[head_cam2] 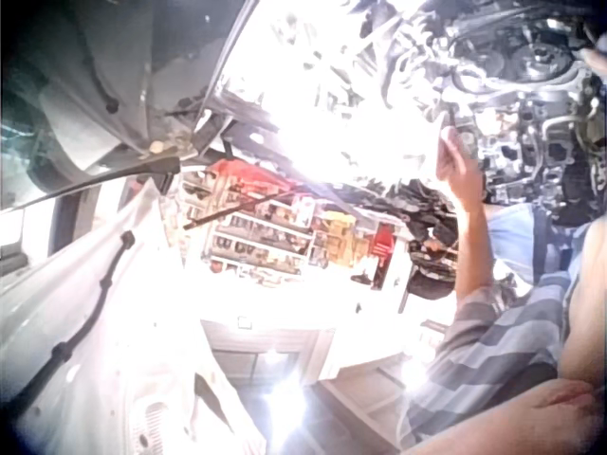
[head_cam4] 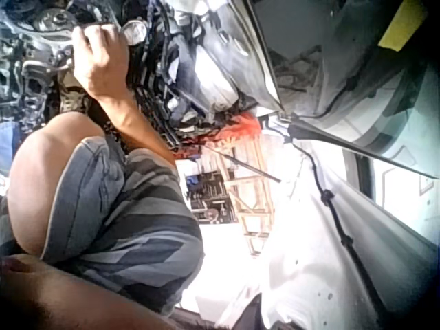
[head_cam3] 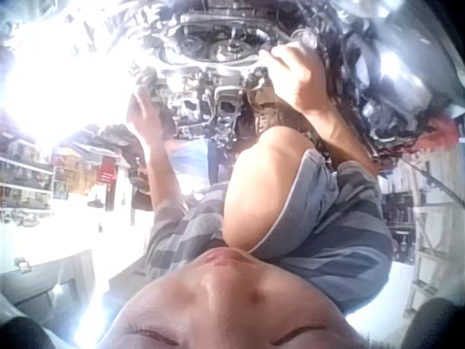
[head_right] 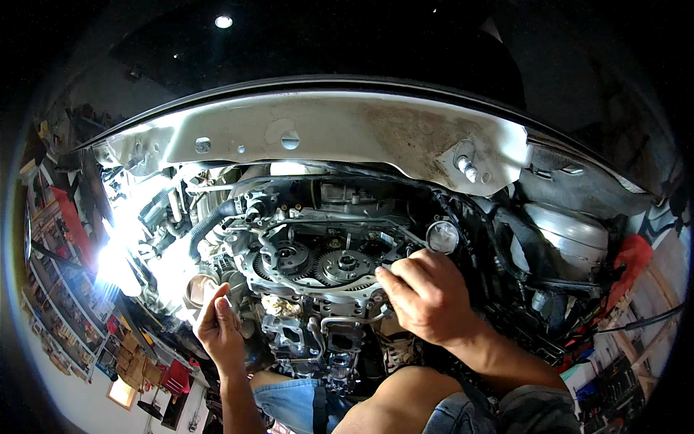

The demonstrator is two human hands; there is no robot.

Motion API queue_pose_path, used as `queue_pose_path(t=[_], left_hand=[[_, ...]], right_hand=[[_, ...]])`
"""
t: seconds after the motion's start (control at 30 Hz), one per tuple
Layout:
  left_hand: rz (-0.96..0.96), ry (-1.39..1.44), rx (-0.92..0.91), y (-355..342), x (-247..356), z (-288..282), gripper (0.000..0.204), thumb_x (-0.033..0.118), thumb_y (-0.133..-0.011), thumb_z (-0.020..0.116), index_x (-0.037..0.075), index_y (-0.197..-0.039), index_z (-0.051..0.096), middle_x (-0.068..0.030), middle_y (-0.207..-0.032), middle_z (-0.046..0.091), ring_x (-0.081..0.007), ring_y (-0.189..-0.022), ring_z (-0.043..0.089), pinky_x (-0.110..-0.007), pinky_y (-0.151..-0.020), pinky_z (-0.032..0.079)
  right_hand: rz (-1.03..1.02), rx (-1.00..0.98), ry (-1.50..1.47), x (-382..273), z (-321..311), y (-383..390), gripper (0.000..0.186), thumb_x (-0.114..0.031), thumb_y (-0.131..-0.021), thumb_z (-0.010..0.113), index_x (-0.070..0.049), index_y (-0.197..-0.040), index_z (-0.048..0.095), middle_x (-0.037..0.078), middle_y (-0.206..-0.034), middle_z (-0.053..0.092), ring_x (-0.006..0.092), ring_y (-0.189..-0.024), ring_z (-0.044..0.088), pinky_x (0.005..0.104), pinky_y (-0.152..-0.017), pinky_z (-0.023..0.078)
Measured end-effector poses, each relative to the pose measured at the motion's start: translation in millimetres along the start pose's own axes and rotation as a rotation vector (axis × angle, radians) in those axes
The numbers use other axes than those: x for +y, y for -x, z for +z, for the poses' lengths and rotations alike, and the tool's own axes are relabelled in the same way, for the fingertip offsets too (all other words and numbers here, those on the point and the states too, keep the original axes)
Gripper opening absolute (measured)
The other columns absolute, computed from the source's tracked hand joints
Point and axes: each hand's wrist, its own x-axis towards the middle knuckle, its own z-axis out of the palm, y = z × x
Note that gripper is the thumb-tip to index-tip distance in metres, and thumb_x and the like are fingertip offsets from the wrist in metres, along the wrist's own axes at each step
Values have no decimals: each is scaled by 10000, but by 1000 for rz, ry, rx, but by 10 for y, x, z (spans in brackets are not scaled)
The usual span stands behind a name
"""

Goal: The person works on a car engine, using a long wrench to loosen parts, cleaning components with paper towels, and applying sealant from a tube to a gasket before placing a metal cover onto the engine block.

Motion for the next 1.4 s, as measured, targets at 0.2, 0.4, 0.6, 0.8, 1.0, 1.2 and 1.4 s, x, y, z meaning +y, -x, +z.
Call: queue_pose_path(t=[0.2,0.4,0.6,0.8,1.0,1.2,1.4], left_hand=[[12,-147,-102,80,242,198,248,86,-871,638,-2,-1103,654,22,-703,588,-34,-602,441,-184,-550,364],[388,-311,-206,8,284,337,303,30,-765,712,4,-1064,668,-52,-582,487,-107,-496,435,-238,-476,352],[433,-308,-221,-21,262,382,331,0,-711,745,5,-1035,680,-47,-570,482,-122,-458,426,-251,-447,344],[503,-339,-195,-60,244,399,316,-26,-687,752,10,-995,691,-45,-568,487,-119,-448,423,-249,-439,337],[579,-317,-175,-56,252,373,298,-48,-674,743,11,-963,699,-52,-549,480,-124,-440,422,-252,-427,328],[682,-251,-125,43,397,317,213,-92,-657,653,-32,-858,691,-56,-552,508,-115,-462,450,-228,-454,323],[845,-238,-63,221,778,279,227,100,-776,691,-52,-935,634,-95,-556,541,-184,-460,495,-275,-449,368]], right_hand=[[10,7,-37,-207,144,-73,145,-57,-730,697,-29,-871,683,24,-773,532,184,-678,521,321,-594,429],[1,1,-105,-270,240,-91,263,-36,-664,729,-36,-924,686,23,-797,541,206,-693,524,335,-601,423],[7,-25,-118,-290,260,-98,228,-61,-702,696,-36,-929,687,20,-799,538,190,-711,522,324,-628,416],[-8,-27,-107,-305,228,-101,192,-98,-759,674,-33,-939,693,12,-803,536,163,-743,524,312,-705,415],[-24,13,-115,-288,227,-96,200,-100,-756,697,-42,-948,698,0,-827,543,153,-753,522,322,-733,411],[-88,-21,-96,-342,-236,-276,199,-105,-739,664,-57,-929,697,-9,-841,558,147,-769,536,313,-754,415],[-117,14,-33,-432,-858,-375,245,-56,-669,744,-68,-911,707,13,-757,562,163,-659,534,295,-536,393]])
